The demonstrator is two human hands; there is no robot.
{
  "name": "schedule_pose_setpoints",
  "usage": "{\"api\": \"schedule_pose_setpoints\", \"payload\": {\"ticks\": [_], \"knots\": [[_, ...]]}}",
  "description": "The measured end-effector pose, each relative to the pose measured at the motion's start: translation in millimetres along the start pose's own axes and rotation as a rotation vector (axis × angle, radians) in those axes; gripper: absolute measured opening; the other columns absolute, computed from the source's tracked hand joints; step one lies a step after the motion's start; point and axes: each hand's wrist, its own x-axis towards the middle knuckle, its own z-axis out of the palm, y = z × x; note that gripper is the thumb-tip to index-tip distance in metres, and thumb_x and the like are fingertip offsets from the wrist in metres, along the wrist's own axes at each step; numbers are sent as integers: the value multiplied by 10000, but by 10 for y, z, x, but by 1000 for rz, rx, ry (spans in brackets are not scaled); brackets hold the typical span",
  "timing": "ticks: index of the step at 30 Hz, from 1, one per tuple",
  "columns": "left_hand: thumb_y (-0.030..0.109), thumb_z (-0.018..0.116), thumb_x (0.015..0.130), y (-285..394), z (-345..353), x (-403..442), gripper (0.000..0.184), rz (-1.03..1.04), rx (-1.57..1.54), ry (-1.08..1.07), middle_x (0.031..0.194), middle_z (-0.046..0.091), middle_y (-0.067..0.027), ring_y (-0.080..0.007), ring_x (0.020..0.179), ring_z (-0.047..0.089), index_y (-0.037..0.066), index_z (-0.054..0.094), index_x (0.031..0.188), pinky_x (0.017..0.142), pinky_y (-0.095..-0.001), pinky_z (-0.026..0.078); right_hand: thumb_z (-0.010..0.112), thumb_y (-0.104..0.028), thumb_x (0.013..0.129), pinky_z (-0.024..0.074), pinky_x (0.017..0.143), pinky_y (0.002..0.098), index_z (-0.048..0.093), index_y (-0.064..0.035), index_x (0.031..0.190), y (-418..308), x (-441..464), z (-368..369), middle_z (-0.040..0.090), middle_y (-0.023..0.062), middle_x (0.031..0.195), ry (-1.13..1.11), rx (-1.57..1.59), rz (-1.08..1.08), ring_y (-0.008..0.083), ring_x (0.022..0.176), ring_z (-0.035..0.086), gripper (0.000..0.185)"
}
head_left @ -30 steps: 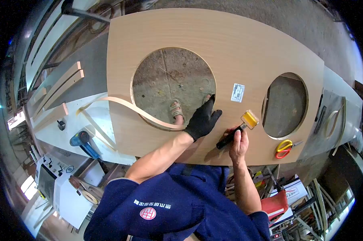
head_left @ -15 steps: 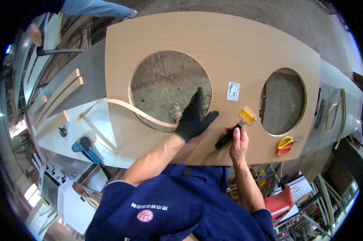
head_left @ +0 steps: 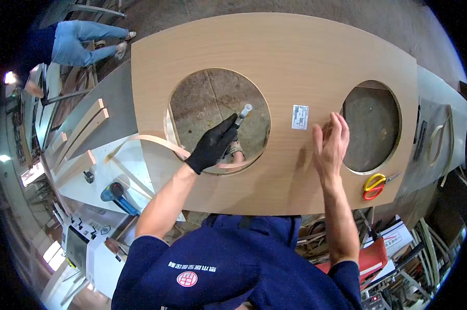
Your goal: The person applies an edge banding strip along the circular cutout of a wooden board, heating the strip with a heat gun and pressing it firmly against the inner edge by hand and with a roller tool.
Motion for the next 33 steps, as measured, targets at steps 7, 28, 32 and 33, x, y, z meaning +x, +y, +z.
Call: {"api": "schedule_pose_setpoints", "payload": {"ticks": [7, 28, 32, 33], "knots": [[224, 570, 1077, -25, 430, 224, 505, 53, -141, 86, 857, 609, 15, -62, 610, 521, 81, 468, 1550, 578, -249, 464, 696, -342, 957, 330, 1146, 508, 403, 21, 1518, 57, 193, 268, 417, 265, 1513, 84, -232, -7, 402, 1378, 444, 728], [264, 598, 1053, -175, 2, 266, 479, 195, 192, -281, 929, 734, -126, -184, 797, 701, 52, 541, 1480, 772, -349, 561, 667, -327, 976, 375, 1157, 510, 356, 49, 1547, 101, 206, 335, 338, 324, 1547, 27, -202, -5, 462, 1399, 406, 751], [273, 590, 1055, -293, -3, 230, 458, 294, 286, -312, 891, 712, -128, -214, 774, 698, 68, 555, 1464, 743, -351, 553, 656, -330, 982, 372, 1159, 508, 356, 51, 1545, 87, 210, 330, 344, 321, 1540, 19, -211, 8, 459, 1405, 395, 744], [273, 589, 1054, -314, -41, 173, 455, 365, 365, -346, 877, 705, -130, -217, 768, 696, 69, 557, 1460, 735, -351, 551, 654, -332, 983, 371, 1160, 508, 356, 52, 1545, 69, 201, 334, 346, 320, 1538, 17, -223, 11, 459, 1407, 393, 743]]}}
